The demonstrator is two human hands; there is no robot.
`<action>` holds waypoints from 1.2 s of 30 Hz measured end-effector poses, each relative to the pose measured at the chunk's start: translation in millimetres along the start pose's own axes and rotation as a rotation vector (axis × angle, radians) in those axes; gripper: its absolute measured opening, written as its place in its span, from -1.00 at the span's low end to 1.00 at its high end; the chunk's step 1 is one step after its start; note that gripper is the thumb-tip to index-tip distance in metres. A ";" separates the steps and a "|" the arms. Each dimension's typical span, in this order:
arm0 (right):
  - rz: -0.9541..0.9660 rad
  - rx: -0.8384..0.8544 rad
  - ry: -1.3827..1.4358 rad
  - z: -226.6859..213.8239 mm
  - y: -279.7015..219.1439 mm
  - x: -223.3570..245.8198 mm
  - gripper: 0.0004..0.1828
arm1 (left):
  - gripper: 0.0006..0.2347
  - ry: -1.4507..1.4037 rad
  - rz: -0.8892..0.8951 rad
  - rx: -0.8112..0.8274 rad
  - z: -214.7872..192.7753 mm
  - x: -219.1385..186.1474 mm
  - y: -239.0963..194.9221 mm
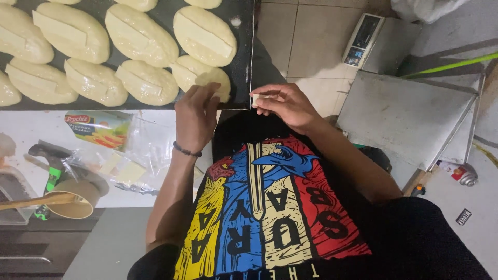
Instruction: Placing individual slices of cheese onto pieces of dough on a baking sheet.
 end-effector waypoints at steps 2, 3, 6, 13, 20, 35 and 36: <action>0.002 0.009 -0.019 -1.0 0.5 -2.8 -0.74 | -0.88 -0.016 -0.011 -0.020 1.7 1.4 -0.4; 0.004 0.018 -0.039 -1.3 1.1 -4.1 -0.74 | -0.90 -0.032 -0.021 -0.041 2.2 2.3 -0.4; -0.018 0.036 -0.085 1.2 0.5 -5.4 -0.73 | -0.91 0.018 -0.046 -0.072 9.6 9.7 -4.2; -0.043 0.068 -0.136 6.0 -3.3 -0.1 -0.72 | -0.96 0.309 -0.069 -0.128 13.6 9.3 -5.3; -0.034 0.109 -0.243 8.2 -5.5 5.1 -0.69 | -0.98 0.270 -0.087 -0.166 -7.3 -4.9 -15.7; -0.082 0.257 -0.301 36.9 26.3 46.6 -0.47 | -0.91 -0.263 -0.069 -0.023 -21.9 -30.1 33.6; -0.103 0.246 -0.332 37.1 32.5 54.0 -0.54 | -0.89 -0.275 -0.070 -0.008 -22.3 -26.2 43.7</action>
Point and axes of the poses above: each hand's wrist, its own y-axis towards the middle knuckle, its own z-axis out of the palm, x = y × z, the point moved 1 cm from there along y, towards the middle knuckle, and after that the axes turned 15 degrees about y, right-handed, at the moved point
